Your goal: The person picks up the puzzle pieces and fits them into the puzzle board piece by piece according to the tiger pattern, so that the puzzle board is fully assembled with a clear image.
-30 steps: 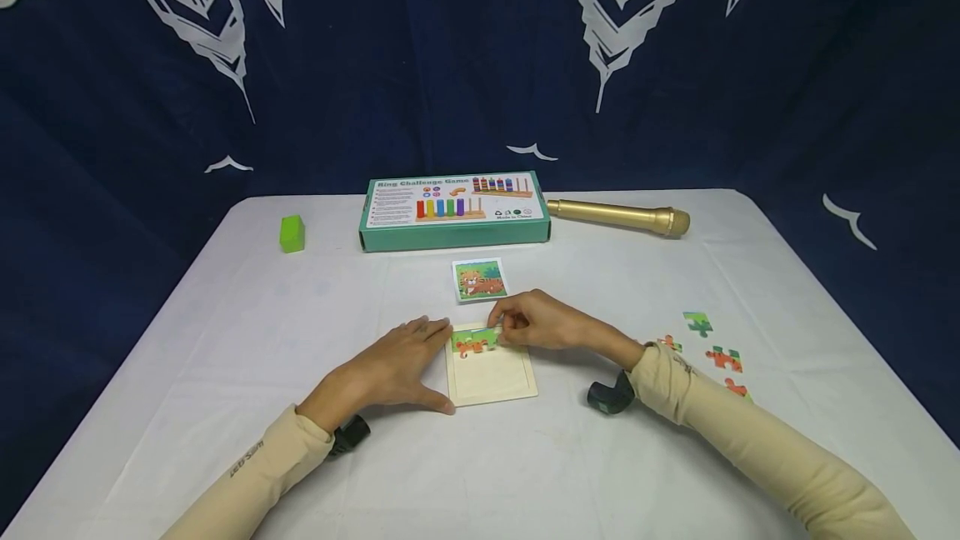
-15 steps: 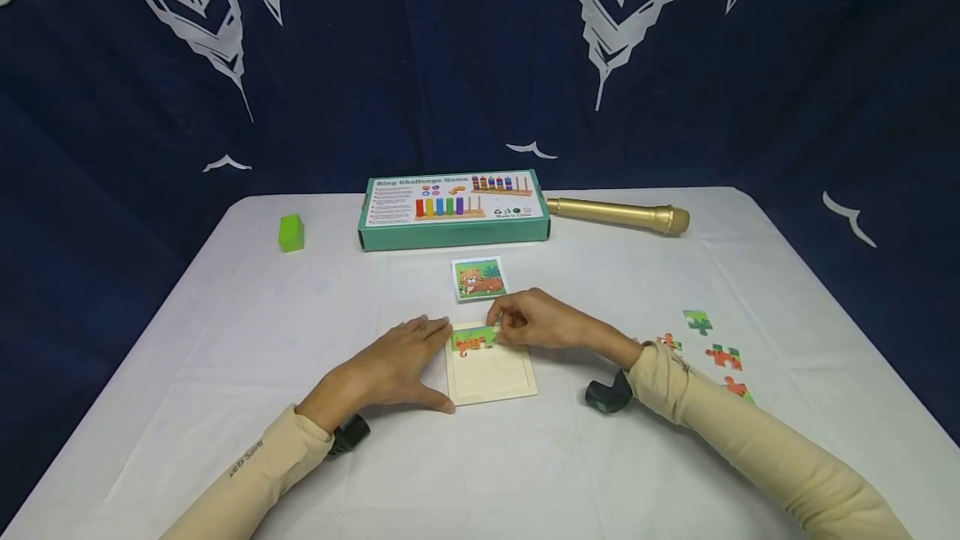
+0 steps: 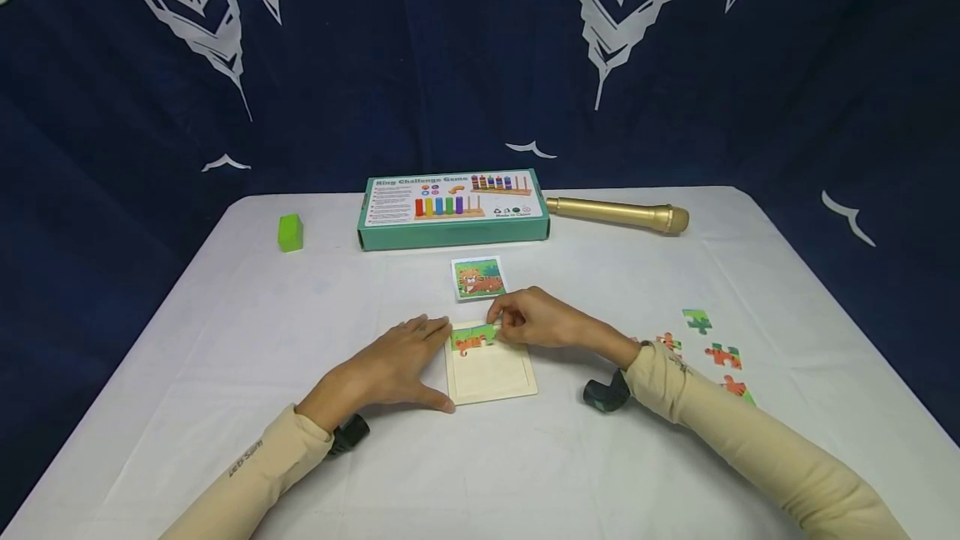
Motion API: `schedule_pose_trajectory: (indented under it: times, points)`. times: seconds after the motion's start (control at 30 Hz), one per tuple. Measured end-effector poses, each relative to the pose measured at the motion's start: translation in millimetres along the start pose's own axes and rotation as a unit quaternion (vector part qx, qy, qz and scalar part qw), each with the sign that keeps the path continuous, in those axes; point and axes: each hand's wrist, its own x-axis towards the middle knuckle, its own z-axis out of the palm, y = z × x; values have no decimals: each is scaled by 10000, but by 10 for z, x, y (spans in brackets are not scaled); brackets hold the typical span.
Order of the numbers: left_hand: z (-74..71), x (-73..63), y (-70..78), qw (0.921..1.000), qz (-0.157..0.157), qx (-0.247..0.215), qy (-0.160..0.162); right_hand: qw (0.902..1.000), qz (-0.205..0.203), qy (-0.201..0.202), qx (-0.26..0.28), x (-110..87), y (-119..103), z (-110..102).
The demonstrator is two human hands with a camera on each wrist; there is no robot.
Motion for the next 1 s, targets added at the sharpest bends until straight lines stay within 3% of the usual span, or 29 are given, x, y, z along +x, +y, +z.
schedule_pose_trajectory:
  times: [0.57, 1.0]
  points:
    - [9, 16, -7, 10000, -12, 0, -25, 9979, 66, 37, -649, 4, -15, 21]
    - [12, 23, -24, 9999, 98, -10, 26, 9980, 126, -38, -619, 11, -45, 11]
